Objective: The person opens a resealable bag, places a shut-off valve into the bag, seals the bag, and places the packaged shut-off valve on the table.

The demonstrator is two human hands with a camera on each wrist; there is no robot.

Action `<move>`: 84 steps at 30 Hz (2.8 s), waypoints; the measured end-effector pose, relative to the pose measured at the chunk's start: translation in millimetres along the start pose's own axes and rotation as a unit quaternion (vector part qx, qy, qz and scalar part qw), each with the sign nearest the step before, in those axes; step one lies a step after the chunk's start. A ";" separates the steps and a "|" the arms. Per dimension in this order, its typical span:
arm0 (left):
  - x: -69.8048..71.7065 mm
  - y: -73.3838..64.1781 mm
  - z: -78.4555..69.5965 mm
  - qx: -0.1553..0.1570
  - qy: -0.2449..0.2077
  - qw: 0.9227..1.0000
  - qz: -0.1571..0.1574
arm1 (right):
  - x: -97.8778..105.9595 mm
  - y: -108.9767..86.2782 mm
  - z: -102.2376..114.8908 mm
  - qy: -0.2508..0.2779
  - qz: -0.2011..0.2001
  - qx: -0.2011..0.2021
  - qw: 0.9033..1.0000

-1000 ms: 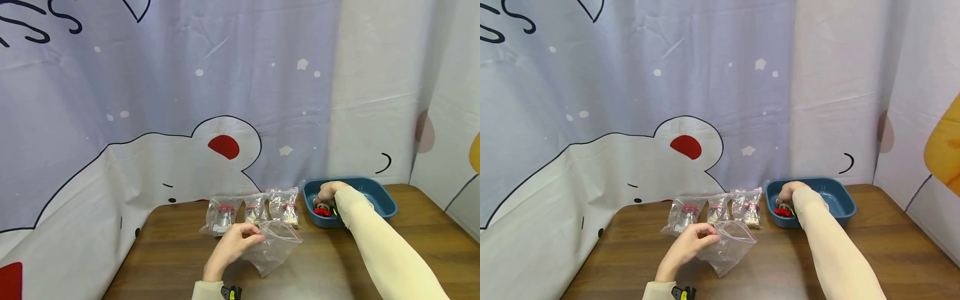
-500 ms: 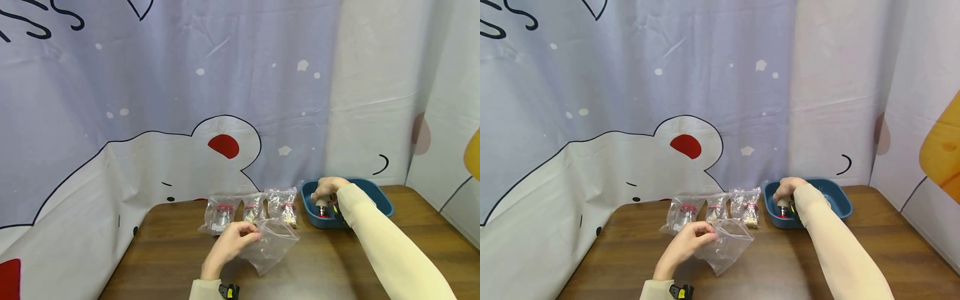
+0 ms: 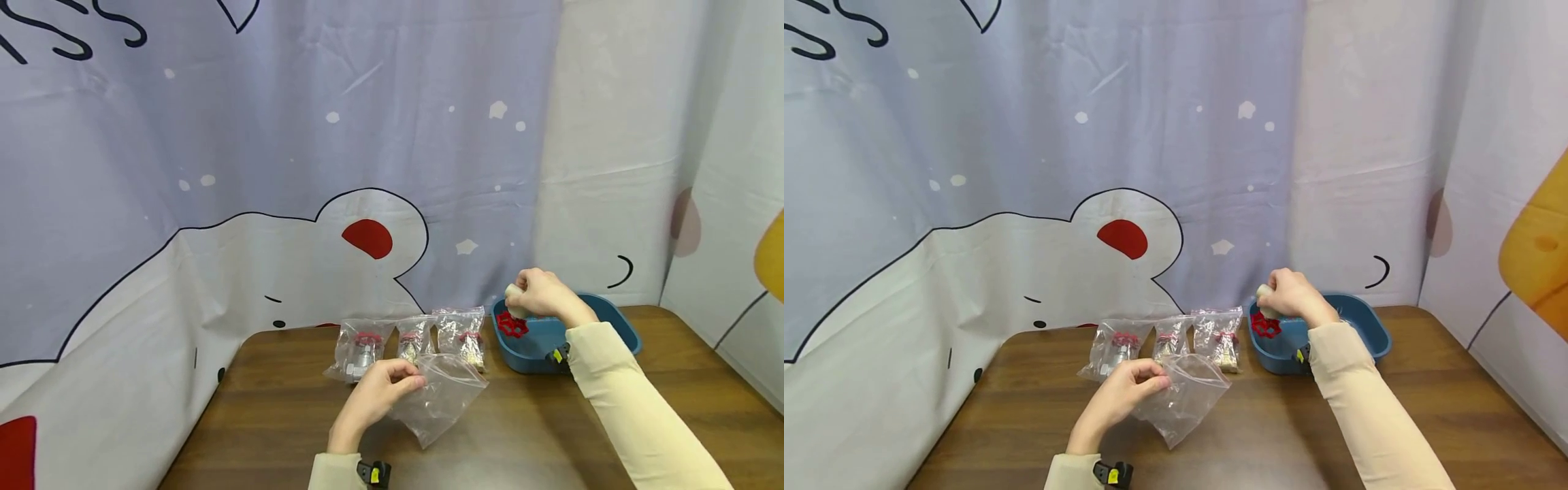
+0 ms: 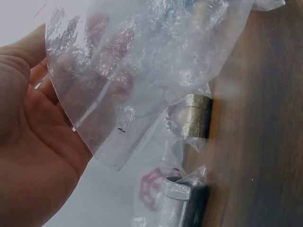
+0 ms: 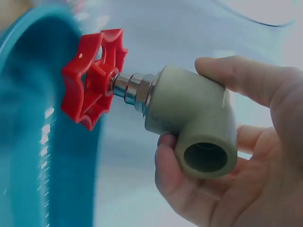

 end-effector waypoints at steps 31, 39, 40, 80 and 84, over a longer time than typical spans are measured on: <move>-11.8 1.4 1.3 -0.004 0.014 0.999 -0.030 | 3.2 -110.1 105.0 0.103 -0.137 0.074 0.982; -10.6 3.7 0.3 0.023 0.002 0.999 -0.041 | -6.2 -108.5 117.1 0.090 -0.119 0.118 0.982; -10.6 3.7 0.3 0.025 0.002 0.999 -0.043 | -6.9 -108.8 118.0 0.092 -0.114 0.123 0.982; -20.0 1.3 -4.3 0.014 -0.120 0.993 0.011 | -59.1 -91.2 115.5 0.150 -0.003 0.143 0.978; -18.4 2.3 -9.2 -0.004 -0.106 0.994 -0.008 | -64.0 -89.6 117.0 0.161 0.008 0.147 0.976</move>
Point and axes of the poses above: each hand's wrist, its own y-axis towards the middle knuckle, its own x-axis out of the back of the hand, z = x × y, the point moved 5 cm from there along y, towards the middle knuckle, and after that the axes turned 11 degrees about -z, right-handed, at the moved point
